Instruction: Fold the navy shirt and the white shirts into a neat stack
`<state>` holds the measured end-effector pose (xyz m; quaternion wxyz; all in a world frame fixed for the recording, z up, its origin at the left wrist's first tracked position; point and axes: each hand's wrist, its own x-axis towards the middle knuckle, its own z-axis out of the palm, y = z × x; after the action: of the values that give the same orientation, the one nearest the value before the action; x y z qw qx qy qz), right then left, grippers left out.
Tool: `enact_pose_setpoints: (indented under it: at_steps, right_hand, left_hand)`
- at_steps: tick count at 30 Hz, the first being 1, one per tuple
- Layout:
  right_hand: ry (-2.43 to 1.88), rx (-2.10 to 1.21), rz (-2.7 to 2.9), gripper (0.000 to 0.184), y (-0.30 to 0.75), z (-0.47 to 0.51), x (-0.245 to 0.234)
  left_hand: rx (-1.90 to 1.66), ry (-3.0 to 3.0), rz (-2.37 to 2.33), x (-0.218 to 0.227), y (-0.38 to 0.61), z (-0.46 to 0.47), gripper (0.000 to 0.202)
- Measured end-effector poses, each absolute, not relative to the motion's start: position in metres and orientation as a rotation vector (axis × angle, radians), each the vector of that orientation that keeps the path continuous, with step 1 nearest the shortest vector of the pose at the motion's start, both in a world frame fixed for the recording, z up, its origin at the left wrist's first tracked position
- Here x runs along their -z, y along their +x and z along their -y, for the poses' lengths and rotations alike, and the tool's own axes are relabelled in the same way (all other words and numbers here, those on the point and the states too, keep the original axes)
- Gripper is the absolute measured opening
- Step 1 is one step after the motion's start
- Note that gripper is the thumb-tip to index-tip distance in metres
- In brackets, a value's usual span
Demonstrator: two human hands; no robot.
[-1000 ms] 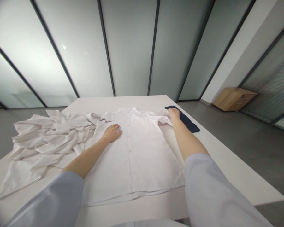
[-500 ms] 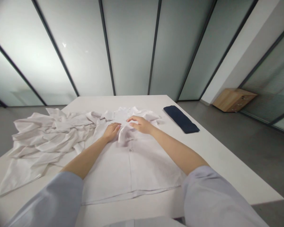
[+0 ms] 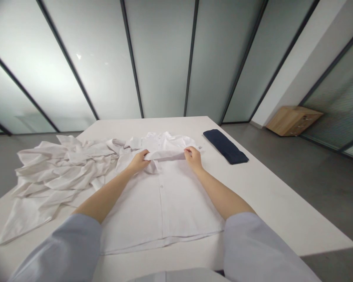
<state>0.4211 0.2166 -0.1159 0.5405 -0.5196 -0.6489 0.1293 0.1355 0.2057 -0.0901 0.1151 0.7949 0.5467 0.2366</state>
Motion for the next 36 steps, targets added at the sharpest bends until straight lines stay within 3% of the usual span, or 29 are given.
enact_pose_setpoints:
  at_steps: [6,11,13,18,24,28,36]
  right_hand:
    - [-1.281,-0.381,1.233,0.015,0.428,-0.224,0.116]
    - [-1.250,-0.306,1.137,0.016,0.432,-0.227,0.115]
    - [-1.284,-0.331,1.119,0.015,0.432,-0.228,0.117]
    - [-1.306,-0.403,1.119,0.013,0.432,-0.231,0.121]
    - [-1.295,-0.436,1.151,0.014,0.432,-0.231,0.125]
    - [-1.298,-0.447,1.152,0.013,0.432,-0.230,0.124]
    - [-1.310,-0.448,1.161,0.013,0.431,-0.231,0.125]
  left_hand:
    - [-0.863,2.599,-1.902,0.041,0.111,-0.200,0.038]
    - [-0.093,2.621,-1.496,0.026,0.087,-0.188,0.035]
    - [-0.007,2.441,-1.354,0.031,0.083,-0.188,0.042]
    - [-0.315,2.403,-1.641,0.062,0.092,-0.205,0.052]
    - [-0.161,2.525,-1.690,0.089,0.119,-0.217,0.032]
    - [-0.295,2.550,-1.679,0.081,0.126,-0.210,0.021]
    - [-0.549,2.801,-1.930,0.033,0.109,-0.196,0.023]
